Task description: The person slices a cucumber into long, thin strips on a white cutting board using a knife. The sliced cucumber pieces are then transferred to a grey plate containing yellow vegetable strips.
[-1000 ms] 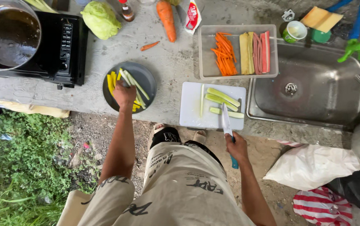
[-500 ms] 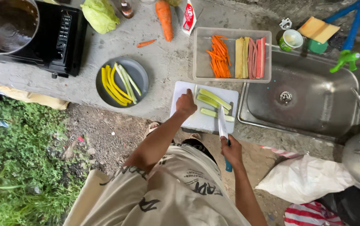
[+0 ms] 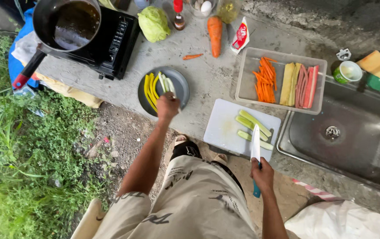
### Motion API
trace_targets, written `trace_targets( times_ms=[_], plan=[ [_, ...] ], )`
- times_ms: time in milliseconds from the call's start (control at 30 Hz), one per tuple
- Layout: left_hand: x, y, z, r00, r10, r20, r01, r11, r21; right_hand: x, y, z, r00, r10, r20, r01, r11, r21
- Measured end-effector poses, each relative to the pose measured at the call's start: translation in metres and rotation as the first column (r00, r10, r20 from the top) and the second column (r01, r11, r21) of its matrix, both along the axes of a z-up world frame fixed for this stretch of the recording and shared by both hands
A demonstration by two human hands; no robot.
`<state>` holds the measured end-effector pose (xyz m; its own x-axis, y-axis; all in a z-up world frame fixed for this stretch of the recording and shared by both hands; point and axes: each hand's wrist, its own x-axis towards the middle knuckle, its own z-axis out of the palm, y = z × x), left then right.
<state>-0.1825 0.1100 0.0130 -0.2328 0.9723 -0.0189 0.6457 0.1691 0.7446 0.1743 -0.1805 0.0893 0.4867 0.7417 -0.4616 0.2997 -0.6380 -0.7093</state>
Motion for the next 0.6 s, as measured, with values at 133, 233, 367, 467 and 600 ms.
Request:
trace_targets(
  times_ms=[133,233,367,467,600],
  plan=[
    [-0.048,0.02,0.017,0.988,-0.103,-0.116,0.104,0.995,-0.004,-0.02,0.023,0.014,1.0,-0.003,-0.003,0.002,0.999,-0.046],
    [-0.053,0.015,0.05,0.949,-0.267,-0.166,0.252,0.962,-0.106,-0.034,0.031,0.025,0.999,-0.01,0.043,0.014,0.996,-0.087],
    [-0.046,0.001,0.098,0.741,-0.586,-0.327,0.497,0.807,-0.318,-0.05,0.033,0.024,0.998,-0.046,0.048,0.049,0.996,-0.069],
    [-0.045,0.006,0.115,0.657,-0.693,-0.298,0.604,0.72,-0.341,-0.063,0.03,0.018,0.997,-0.076,0.028,0.077,0.995,-0.057],
    [-0.06,0.016,0.114,0.549,-0.813,-0.193,0.747,0.581,-0.324,-0.075,0.025,0.017,0.988,-0.155,0.016,0.156,0.985,-0.07]
  ],
)
